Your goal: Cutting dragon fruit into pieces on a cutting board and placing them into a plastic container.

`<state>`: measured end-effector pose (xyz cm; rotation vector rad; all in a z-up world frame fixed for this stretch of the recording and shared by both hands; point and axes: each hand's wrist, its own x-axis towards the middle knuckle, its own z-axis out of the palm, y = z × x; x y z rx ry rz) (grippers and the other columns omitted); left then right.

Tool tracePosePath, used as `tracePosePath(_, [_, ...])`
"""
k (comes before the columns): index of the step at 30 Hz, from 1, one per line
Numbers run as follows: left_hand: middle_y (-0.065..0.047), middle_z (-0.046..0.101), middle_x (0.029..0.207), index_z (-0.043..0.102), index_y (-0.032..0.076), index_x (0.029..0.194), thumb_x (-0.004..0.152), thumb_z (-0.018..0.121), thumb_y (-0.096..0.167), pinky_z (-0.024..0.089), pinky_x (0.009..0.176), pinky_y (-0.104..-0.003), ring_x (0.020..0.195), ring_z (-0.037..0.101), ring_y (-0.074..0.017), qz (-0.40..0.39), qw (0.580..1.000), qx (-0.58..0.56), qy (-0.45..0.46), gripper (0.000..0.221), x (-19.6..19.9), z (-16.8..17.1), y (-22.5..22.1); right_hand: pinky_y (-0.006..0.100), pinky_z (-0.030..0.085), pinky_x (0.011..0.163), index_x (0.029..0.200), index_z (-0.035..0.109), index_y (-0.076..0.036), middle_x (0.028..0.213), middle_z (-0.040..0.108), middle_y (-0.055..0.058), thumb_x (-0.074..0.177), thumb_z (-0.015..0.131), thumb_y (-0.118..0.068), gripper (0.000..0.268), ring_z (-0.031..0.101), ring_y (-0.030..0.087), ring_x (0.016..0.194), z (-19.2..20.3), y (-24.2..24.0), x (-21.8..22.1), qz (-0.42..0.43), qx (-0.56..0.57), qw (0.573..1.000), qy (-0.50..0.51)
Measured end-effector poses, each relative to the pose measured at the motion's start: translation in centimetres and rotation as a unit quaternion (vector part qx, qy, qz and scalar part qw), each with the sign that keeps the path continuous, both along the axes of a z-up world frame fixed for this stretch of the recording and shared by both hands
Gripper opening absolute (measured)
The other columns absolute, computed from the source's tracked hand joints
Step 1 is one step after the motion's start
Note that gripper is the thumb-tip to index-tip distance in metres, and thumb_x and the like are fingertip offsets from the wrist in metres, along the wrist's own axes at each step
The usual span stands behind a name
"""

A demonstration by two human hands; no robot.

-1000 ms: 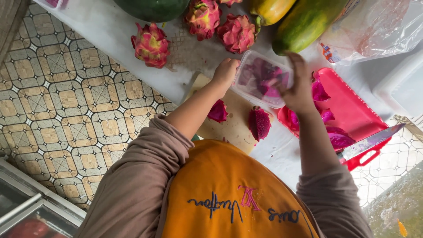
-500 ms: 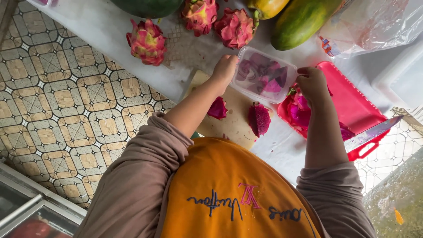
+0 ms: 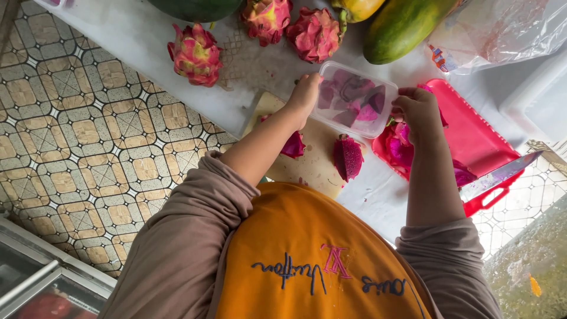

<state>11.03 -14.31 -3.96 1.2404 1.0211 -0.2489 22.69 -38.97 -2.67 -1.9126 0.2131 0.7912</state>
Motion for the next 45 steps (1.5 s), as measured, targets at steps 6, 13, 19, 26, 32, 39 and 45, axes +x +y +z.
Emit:
tracePosePath(6, [-0.012,0.050,0.109,0.052,0.004,0.122,0.085,0.049,0.046,0.051,0.074,-0.040,0.101,0.054,-0.0277,0.011,1.000,-0.025,0.011,0.056,-0.4,-0.9,0.5,0.013,0.054,0.056,0.120,0.058,0.003,0.088,0.061,0.006,0.097,0.064,-0.007,0.025,0.066,0.009,0.069,0.4,0.5,-0.1,-0.005,0.033,0.999,-0.010])
tracePosePath(13, [-0.007,0.047,0.097,0.055,0.011,0.111,0.085,0.049,0.046,0.050,0.071,-0.038,0.092,0.054,-0.0241,0.007,0.999,-0.030,0.021,0.044,-0.5,1.1,1.2,0.019,0.062,0.059,0.114,0.062,0.001,0.087,0.063,0.007,0.102,0.062,-0.009,0.015,0.071,0.011,0.069,-1.2,0.0,0.4,0.015,0.028,0.999,-0.022])
tracePosePath(19, [-0.005,0.052,0.091,0.059,0.012,0.103,0.084,0.049,0.042,0.051,0.066,-0.036,0.087,0.059,-0.0219,0.023,0.999,-0.021,0.013,0.037,-0.1,-0.1,1.2,0.025,0.066,0.062,0.116,0.059,-0.002,0.089,0.064,0.007,0.105,0.060,-0.015,0.018,0.069,0.010,0.071,-0.4,0.7,1.0,0.005,0.025,1.000,0.004])
tracePosePath(26, [-0.010,0.050,0.120,0.057,0.021,0.132,0.090,0.049,0.045,0.051,0.086,-0.046,0.111,0.054,-0.0291,0.044,0.995,-0.084,-0.033,0.049,-0.4,2.3,1.9,0.026,0.060,0.062,0.117,0.056,-0.009,0.090,0.056,0.001,0.107,0.056,-0.021,0.016,0.063,0.011,0.075,1.5,1.6,0.7,0.001,0.027,1.000,-0.009])
tracePosePath(32, [0.000,0.045,0.107,0.057,0.027,0.132,0.090,0.052,0.043,0.046,0.068,-0.033,0.091,0.048,-0.0166,0.060,0.990,-0.117,-0.050,0.045,-2.3,10.5,3.5,0.019,0.050,0.062,0.119,0.056,-0.008,0.096,0.060,0.002,0.106,0.056,-0.022,0.019,0.059,0.007,0.079,7.2,3.0,0.8,0.039,0.022,0.995,-0.084])
tracePosePath(39, [0.001,0.059,0.110,0.061,0.030,0.119,0.089,0.040,0.025,0.037,0.061,-0.028,0.077,0.053,-0.0143,0.129,0.981,-0.143,-0.032,0.037,-7.9,17.6,11.7,0.029,0.049,0.044,0.109,0.052,-0.004,0.086,0.068,0.011,0.105,0.048,-0.009,0.008,0.067,0.018,0.061,13.2,14.0,-0.1,0.161,0.042,0.971,-0.173])
tracePosePath(45, [-0.002,0.060,0.105,0.067,0.029,0.112,0.085,0.049,0.042,0.037,0.072,-0.038,0.092,0.053,-0.0213,0.253,0.948,-0.165,-0.099,0.035,-16.1,17.7,25.0,0.033,0.047,0.048,0.105,0.064,-0.010,0.084,0.064,0.006,0.102,0.062,-0.011,0.004,0.057,0.016,0.057,13.9,31.4,-2.3,0.307,0.021,0.897,-0.316])
